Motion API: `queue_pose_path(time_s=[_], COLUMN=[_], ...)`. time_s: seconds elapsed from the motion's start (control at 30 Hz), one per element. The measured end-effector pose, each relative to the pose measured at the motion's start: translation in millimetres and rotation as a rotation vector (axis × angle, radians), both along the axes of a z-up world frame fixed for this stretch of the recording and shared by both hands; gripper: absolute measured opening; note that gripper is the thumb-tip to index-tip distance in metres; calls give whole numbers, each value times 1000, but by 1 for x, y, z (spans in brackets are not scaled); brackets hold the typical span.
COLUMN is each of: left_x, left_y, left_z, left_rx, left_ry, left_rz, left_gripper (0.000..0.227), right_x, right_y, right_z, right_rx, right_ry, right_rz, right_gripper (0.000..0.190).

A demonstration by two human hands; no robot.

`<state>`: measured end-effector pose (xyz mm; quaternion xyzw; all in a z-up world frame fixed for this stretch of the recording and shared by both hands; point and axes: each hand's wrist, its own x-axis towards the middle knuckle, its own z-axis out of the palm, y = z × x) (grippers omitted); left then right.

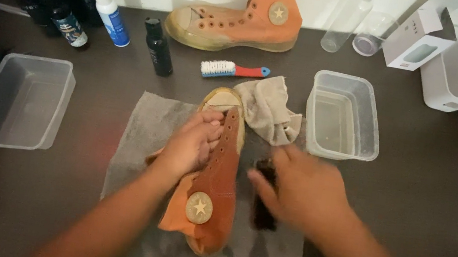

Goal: Brushing and wiping the side of a high-top sneaker to clean it using a brush and a cloth.

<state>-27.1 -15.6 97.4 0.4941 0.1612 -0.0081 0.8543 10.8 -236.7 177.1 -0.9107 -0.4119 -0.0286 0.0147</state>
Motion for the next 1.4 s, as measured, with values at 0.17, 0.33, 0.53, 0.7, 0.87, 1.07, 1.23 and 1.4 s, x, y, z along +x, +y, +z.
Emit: queue_pose_path(time_s=[0.17, 0.33, 0.53, 0.7, 0.87, 1.07, 1.23, 1.4], left_x=[5, 6, -5, -2, 3, 5, 3, 3], left_y=[-7, -5, -18, -10, -19, -17, 2, 4], left_z=[28, 47, 97, 88, 92, 70, 61, 81], left_rx=[22, 301, 203, 485, 855, 615, 586, 718], left_ry=[269, 341, 391, 267, 312, 123, -8, 54], left_rz=[47, -154, -162, -346, -335, -314, -501, -706], left_gripper=[46, 37, 45, 51, 31, 27, 69, 87], right_x=[-24, -33, -34, -27, -23, -23, -19, -14], right_y=[-36, -33, -36, -59, -73, -80, -86, -84], right_z=[-34, -39, -44, -73, -76, -82, -88, -78], right_rx=[-245, -264, -196, 35, 587, 1000, 998, 1092], right_ry=[299, 401, 457, 375, 354, 361, 385, 420], right_rz=[-183, -309, -387, -320, -285, -195, -342, -387], right_gripper=[78, 98, 79, 66, 55, 48, 25, 25])
